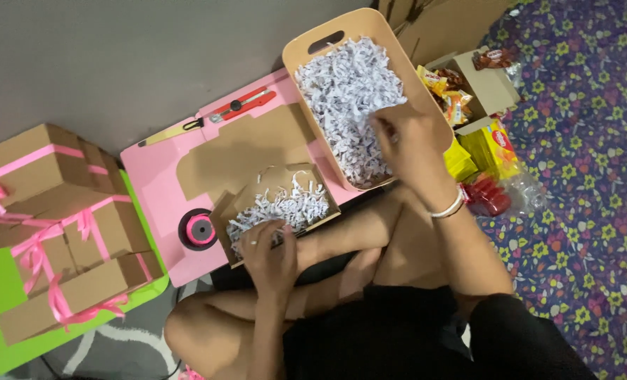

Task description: The person is folding small paper strips and placing them into a gift box filled with shredded paper.

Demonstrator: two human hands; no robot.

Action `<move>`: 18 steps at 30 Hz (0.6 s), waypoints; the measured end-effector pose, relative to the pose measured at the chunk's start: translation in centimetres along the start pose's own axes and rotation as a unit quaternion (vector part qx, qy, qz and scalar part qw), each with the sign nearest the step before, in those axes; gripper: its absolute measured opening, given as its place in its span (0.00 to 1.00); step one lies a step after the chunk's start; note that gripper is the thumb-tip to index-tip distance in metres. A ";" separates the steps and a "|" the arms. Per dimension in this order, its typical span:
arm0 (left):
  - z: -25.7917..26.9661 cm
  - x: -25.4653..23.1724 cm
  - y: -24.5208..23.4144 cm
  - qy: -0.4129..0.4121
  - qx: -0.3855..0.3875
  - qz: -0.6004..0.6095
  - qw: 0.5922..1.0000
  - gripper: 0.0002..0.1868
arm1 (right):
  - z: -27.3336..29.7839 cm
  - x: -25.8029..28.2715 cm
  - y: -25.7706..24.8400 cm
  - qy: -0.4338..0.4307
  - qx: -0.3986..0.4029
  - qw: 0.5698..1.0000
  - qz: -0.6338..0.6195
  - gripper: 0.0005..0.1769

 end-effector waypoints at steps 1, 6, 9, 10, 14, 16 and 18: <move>0.2 0.1 0.4 0.010 0.006 -0.014 1.000 0.06 | -0.2 -0.6 -0.3 0.004 -0.002 0.999 0.054 0.05; 0.0 -0.3 0.7 0.024 0.006 -0.026 0.999 0.07 | -0.8 -6.0 3.3 0.092 0.062 0.978 0.176 0.06; 0.2 -0.5 0.7 0.029 0.012 -0.022 0.999 0.09 | -1.2 -7.2 4.8 0.115 0.089 0.966 0.212 0.08; 0.2 -0.7 0.7 0.031 0.019 -0.007 0.999 0.10 | -1.3 -7.2 4.9 0.121 0.084 0.966 0.211 0.07; 1.4 -0.3 0.9 0.044 0.041 -0.036 0.998 0.16 | -0.8 -4.4 2.4 0.120 0.035 0.983 0.136 0.06; 1.3 -1.0 1.4 0.054 0.068 -0.057 0.995 0.15 | -0.9 -2.9 0.4 0.094 0.018 0.986 0.137 0.05; 1.8 -1.0 2.1 0.064 0.094 -0.078 0.990 0.16 | -0.6 -1.5 -0.9 0.066 0.000 0.988 0.139 0.04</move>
Point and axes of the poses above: each hand's wrist, its own z-axis away from the middle knuckle, its own y-axis out of the palm, x = y × z, the point moved 9 cm from there along -z, towards the middle knuckle, and after that the axes turned 2 degrees about x, right-handed, at the moved point
